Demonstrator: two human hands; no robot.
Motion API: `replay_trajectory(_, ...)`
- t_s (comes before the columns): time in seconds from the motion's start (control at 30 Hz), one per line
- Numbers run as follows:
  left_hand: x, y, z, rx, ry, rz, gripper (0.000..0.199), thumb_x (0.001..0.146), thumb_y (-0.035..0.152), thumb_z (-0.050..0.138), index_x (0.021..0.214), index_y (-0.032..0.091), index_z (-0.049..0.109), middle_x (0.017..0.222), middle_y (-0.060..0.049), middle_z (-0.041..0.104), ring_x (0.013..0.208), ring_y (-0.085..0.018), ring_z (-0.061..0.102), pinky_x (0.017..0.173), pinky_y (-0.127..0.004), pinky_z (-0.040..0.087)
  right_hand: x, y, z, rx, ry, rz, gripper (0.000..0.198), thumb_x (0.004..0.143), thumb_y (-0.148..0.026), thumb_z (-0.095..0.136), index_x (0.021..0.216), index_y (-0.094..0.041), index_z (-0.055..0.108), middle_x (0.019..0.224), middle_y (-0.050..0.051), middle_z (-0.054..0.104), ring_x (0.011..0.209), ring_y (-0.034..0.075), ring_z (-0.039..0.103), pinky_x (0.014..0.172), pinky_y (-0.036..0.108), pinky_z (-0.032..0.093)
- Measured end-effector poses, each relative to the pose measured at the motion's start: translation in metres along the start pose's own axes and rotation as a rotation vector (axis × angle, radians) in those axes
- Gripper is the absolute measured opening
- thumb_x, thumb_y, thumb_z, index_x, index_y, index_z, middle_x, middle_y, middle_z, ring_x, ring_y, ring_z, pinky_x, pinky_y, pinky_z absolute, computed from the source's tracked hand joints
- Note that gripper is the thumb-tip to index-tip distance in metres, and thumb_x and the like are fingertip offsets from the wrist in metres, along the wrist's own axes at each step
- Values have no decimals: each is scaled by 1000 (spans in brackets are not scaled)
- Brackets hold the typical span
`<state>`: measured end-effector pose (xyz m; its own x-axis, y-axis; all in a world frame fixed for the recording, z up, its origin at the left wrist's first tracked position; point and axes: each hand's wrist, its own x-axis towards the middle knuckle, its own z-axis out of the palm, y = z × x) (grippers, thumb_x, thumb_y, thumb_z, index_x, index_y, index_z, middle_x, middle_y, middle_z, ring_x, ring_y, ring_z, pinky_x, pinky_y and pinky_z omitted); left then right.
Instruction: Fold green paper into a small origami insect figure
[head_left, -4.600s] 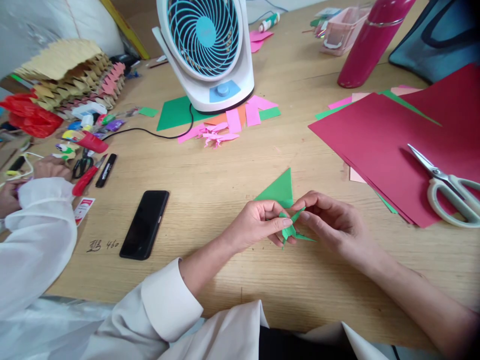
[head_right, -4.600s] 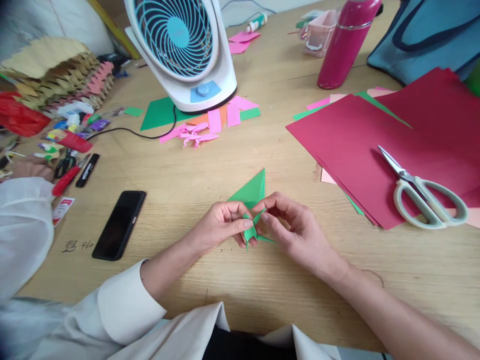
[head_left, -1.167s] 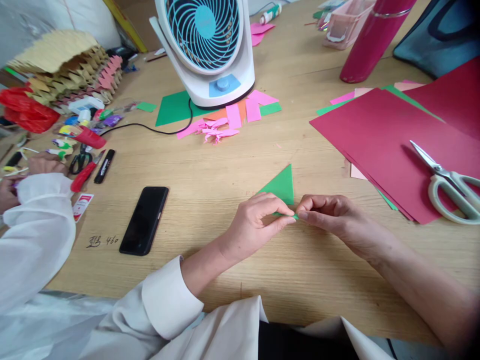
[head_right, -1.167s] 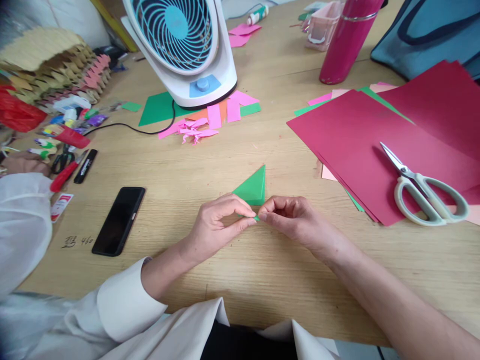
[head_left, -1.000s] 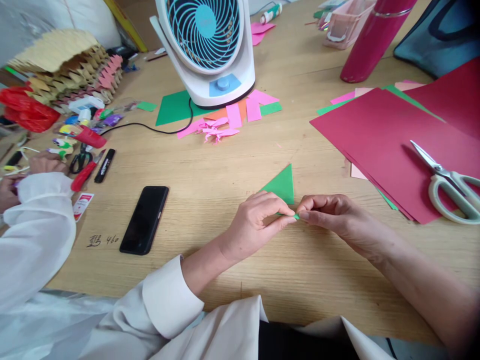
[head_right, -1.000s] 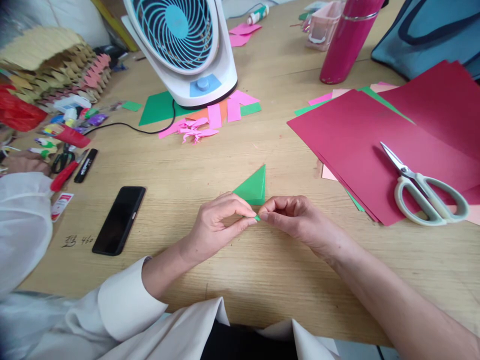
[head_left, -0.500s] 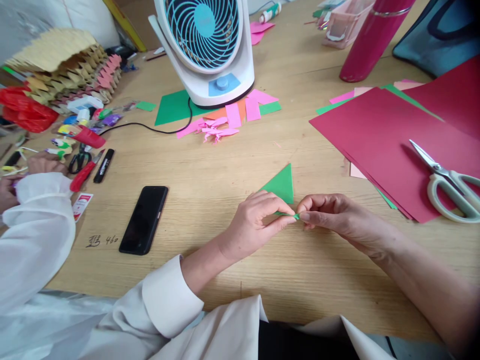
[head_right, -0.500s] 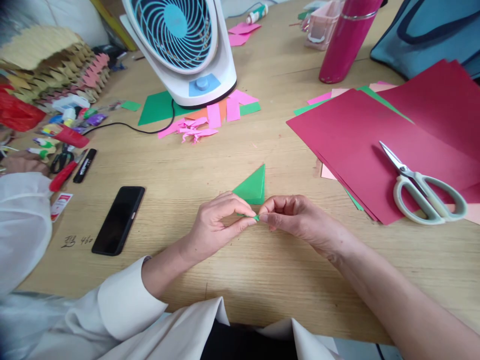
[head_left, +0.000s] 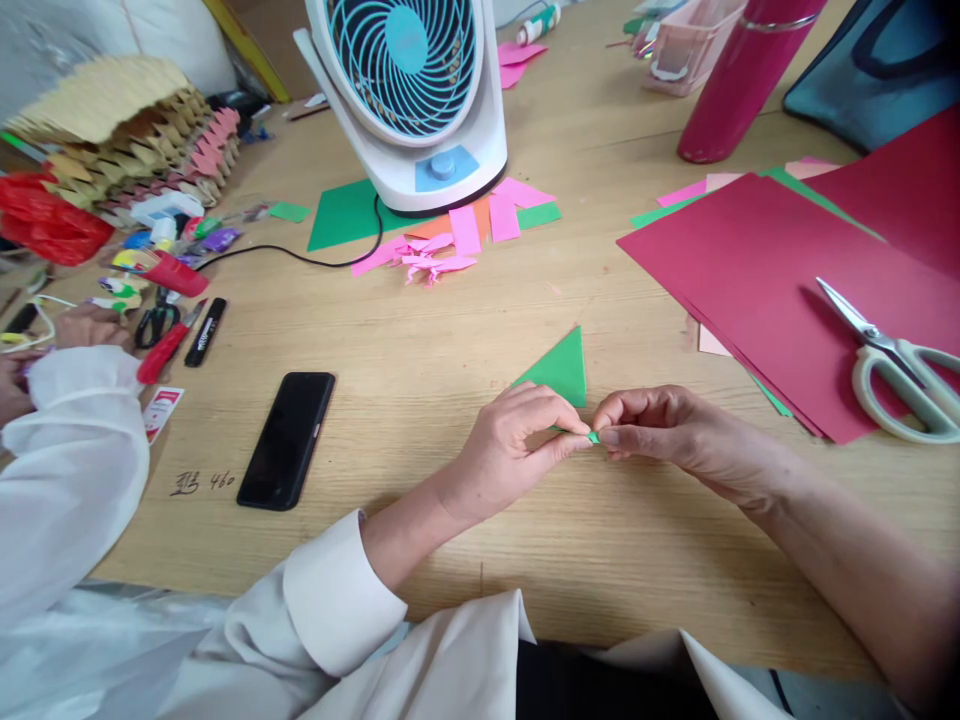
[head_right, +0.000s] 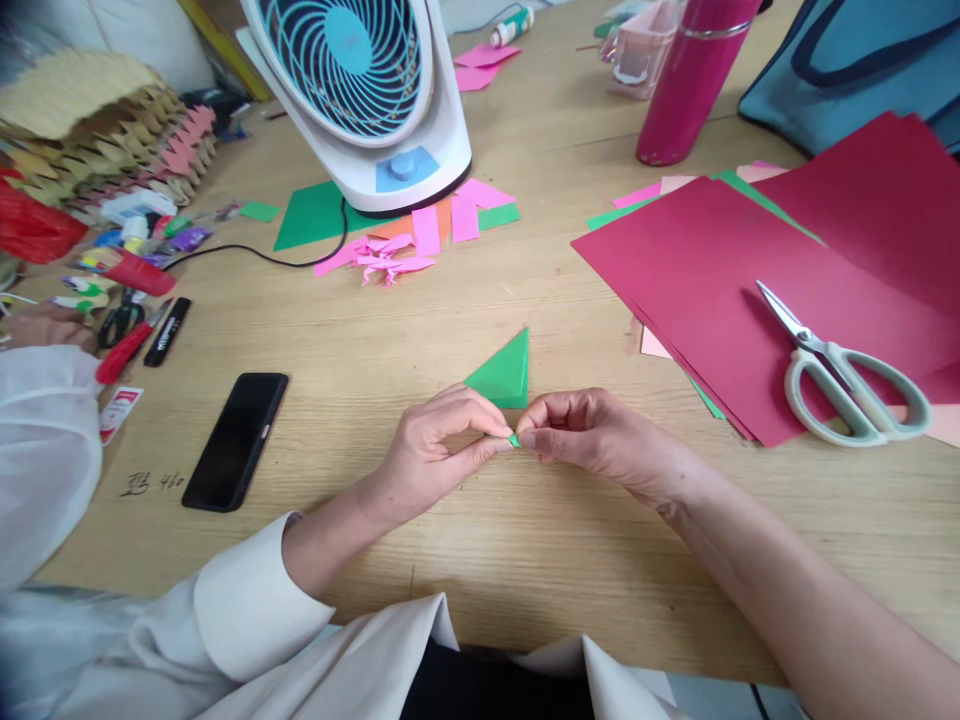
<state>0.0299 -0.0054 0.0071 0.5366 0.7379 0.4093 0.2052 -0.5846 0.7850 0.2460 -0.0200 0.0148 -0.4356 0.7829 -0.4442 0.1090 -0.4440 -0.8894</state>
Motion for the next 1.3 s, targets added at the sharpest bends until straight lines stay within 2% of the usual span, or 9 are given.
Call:
replay_trajectory(0.47,1,6,0,-50,-4,-17,4,85,19,73,84,17,70,81,-3,73,75,-13,65,75,-27,50,0,-5,0,-47,-51,-2,34,75,-51,75,74,-18,68,67,-1,53,65,12,42,63,29,33)
replay_trajectory(0.63,0,5,1,-55,7,-24,5,86,20,72,83,17,69,80,-2,73,75,-12,64,76,-28,50,-1,-7,1,-47,-44,-10,32,77,-49,74,74,-18,70,68,1,57,66,12,46,65,29,36)
replay_trajectory(1.0,-2,12,2,-45,25,-218,6,80,20,77,84,19,72,79,0,74,72,-12,65,68,-22,51,2,-12,4,0,-55,33,43,66,-58,80,69,-17,67,63,0,57,59,10,46,62,28,41)
replay_trajectory(1.3,-3,6,4,-178,28,-225,6,82,22,75,82,17,73,80,-4,74,73,-14,67,69,-26,54,0,-11,3,-54,-18,28,43,67,-60,78,73,-18,71,66,2,62,63,13,52,64,30,45)
